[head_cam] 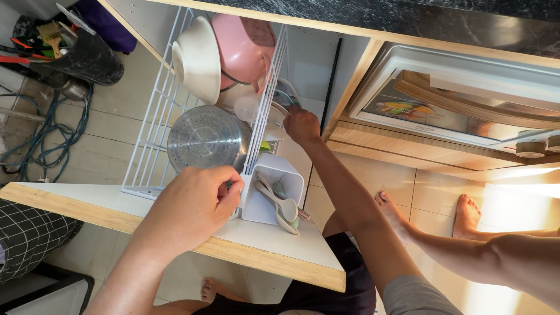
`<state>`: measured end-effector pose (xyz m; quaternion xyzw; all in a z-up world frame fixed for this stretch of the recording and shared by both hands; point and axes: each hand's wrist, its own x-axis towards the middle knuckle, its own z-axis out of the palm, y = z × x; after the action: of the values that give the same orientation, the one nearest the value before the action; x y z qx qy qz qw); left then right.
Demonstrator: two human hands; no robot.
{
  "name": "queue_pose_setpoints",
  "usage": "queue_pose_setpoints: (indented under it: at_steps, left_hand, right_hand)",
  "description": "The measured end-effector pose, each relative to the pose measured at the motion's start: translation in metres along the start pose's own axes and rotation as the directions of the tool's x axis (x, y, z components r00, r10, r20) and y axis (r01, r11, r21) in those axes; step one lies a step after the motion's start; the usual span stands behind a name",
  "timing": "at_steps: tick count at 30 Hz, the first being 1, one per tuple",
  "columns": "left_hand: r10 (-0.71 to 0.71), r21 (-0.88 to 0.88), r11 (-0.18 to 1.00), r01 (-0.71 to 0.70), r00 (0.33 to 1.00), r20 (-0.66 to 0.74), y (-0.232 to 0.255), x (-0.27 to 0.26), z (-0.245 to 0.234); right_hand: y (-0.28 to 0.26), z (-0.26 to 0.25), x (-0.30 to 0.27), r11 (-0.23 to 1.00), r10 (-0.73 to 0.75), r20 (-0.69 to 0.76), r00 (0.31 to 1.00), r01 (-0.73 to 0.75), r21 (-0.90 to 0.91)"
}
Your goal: Set the dining table with plates, glasses, and silverware.
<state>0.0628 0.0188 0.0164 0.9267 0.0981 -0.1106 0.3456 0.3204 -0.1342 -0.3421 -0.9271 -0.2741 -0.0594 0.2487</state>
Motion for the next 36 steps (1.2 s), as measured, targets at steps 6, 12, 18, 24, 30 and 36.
queue_pose_setpoints:
  at_steps: [6,12,18,24,30,36]
  left_hand:
    - [-0.041,-0.015,0.999,0.042,0.998,0.048,0.006,0.002,0.0]
    - [-0.073,0.009,0.997,0.073,0.997,0.025,0.008,0.001,0.0]
    - [-0.079,0.025,0.997,0.078,0.997,0.003,0.005,0.0,-0.001]
    - [-0.064,0.041,0.997,0.064,0.998,0.015,0.004,0.003,0.0]
    - [-0.066,0.067,0.995,0.068,0.997,-0.029,0.004,0.002,0.0]
    - [-0.072,0.078,0.994,0.072,0.997,-0.012,0.0,0.002,0.002]
  right_hand:
    - [0.018,0.005,-0.015,0.993,0.075,-0.022,0.997,-0.073,0.088]
    - [0.025,0.002,-0.024,0.969,0.048,-0.045,0.998,-0.036,0.243]
    - [0.025,0.0,-0.026,0.977,-0.061,-0.185,0.981,0.097,0.192]
    - [0.014,-0.015,-0.026,0.989,-0.102,-0.164,0.981,0.118,0.09]
    - [0.021,-0.021,-0.037,0.994,-0.088,-0.149,0.985,0.097,0.054]
    - [0.024,-0.025,-0.05,0.992,-0.109,-0.151,0.982,0.116,0.039]
